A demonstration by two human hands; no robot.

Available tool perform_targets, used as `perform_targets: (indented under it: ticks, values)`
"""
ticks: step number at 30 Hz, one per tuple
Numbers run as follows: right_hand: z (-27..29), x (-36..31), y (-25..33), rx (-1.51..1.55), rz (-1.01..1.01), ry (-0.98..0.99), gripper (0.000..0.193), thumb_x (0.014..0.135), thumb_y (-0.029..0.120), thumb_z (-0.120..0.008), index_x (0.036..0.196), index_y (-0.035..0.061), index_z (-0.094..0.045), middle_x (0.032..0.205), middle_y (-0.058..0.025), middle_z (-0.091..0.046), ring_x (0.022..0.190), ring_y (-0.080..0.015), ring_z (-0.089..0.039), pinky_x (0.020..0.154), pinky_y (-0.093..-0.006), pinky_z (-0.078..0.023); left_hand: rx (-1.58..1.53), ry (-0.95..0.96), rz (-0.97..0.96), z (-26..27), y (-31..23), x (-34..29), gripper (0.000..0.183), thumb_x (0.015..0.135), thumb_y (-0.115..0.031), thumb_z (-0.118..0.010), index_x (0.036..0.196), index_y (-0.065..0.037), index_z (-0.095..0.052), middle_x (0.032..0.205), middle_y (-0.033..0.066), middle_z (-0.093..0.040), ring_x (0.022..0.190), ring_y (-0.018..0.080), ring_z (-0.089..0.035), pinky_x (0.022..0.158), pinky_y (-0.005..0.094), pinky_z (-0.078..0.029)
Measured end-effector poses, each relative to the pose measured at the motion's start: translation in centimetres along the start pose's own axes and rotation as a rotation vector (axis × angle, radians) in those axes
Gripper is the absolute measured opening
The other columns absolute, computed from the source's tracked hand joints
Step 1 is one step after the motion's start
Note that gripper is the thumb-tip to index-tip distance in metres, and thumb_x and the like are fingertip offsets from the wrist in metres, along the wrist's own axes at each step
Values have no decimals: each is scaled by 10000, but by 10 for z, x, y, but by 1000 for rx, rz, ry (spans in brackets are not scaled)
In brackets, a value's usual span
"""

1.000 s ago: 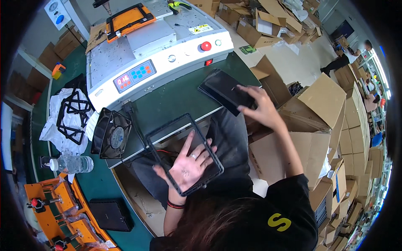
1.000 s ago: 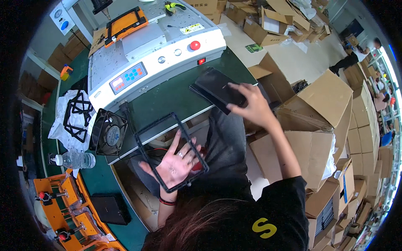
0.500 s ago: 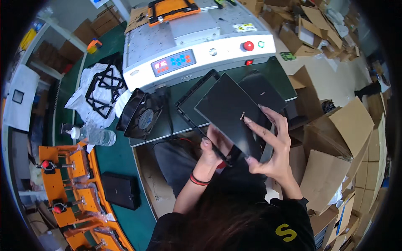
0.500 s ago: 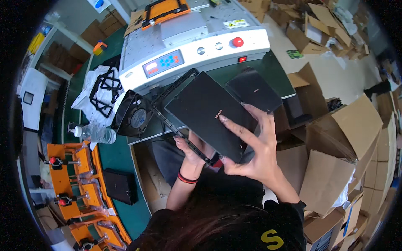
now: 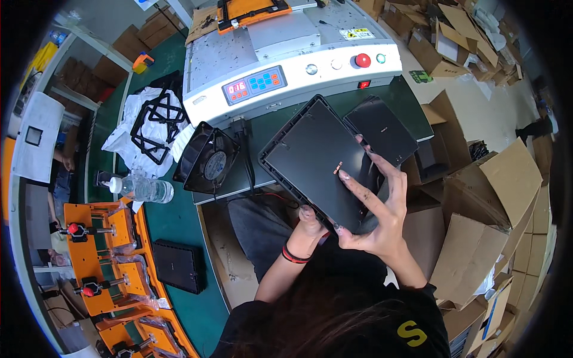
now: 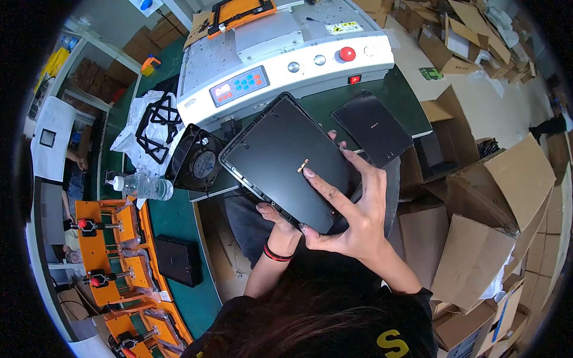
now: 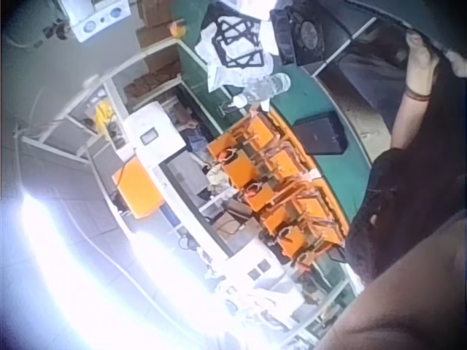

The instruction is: The person assembles black electronic devices by placing them into orange clamping jigs and operating a lever. They then move the devices to a testing machine, press a button, and retrieve them. The person repeatedly handles the devices, placing them into cardboard boxes and stacking them on the workbench.

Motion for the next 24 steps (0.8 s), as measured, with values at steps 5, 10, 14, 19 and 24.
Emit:
perform_targets:
  ticks: [5,10,14,19,24]
  values:
    - [-3,-5,-6,-33,1,-6,687,520,475,-716,1103,110,-706,1244,-275,-488,1082,-379,-490,940,-453,-385,137,-154,128,-7,-5,1,1337,534,-979,-324,1492,-74,-101,1493,236,-203,1368,396,-252,1127,532,-200]
    - [-8,-7,-5,-36,9,-1,686,525,480,-719,1103,111,-706,1242,-278,-486,1082,-381,-489,937,-455,-385,60,-141,152,2,2,-9,1331,538,-977,-327,1487,-65,-129,1480,242,-234,1348,400,-295,1118,530,-222]
    - [-8,-7,-3,-36,5,-11,686,529,477,-723,1109,111,-704,1238,-277,-487,1071,-383,-488,938,-459,-382,17,-154,144,8,8,-13,1325,543,-973,-338,1485,-62,-145,1478,242,-242,1341,399,-310,1114,521,-234]
    - [-6,-4,2,-77,25,83,614,607,426,-718,1132,109,-689,1284,-255,-480,1165,-403,-471,986,-507,-357,-113,-144,184,7,4,-13,1218,584,-836,-558,1468,-75,-206,1484,173,-257,1356,339,-307,1109,494,-276]
    - [-5,1,2,42,26,232,588,701,292,-746,1262,189,-600,1354,-163,-473,1251,-373,-454,1004,-446,-416,-70,-54,207,6,8,-15,1187,611,-799,-587,1473,-83,-196,1484,165,-267,1355,353,-305,1105,504,-280]
Point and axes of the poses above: each hand's wrist, its own x-axis towards the middle knuckle, its own z-axis out of the back of the hand, y = z × x, the point moved 5 cm from there along x, towards the middle knuckle
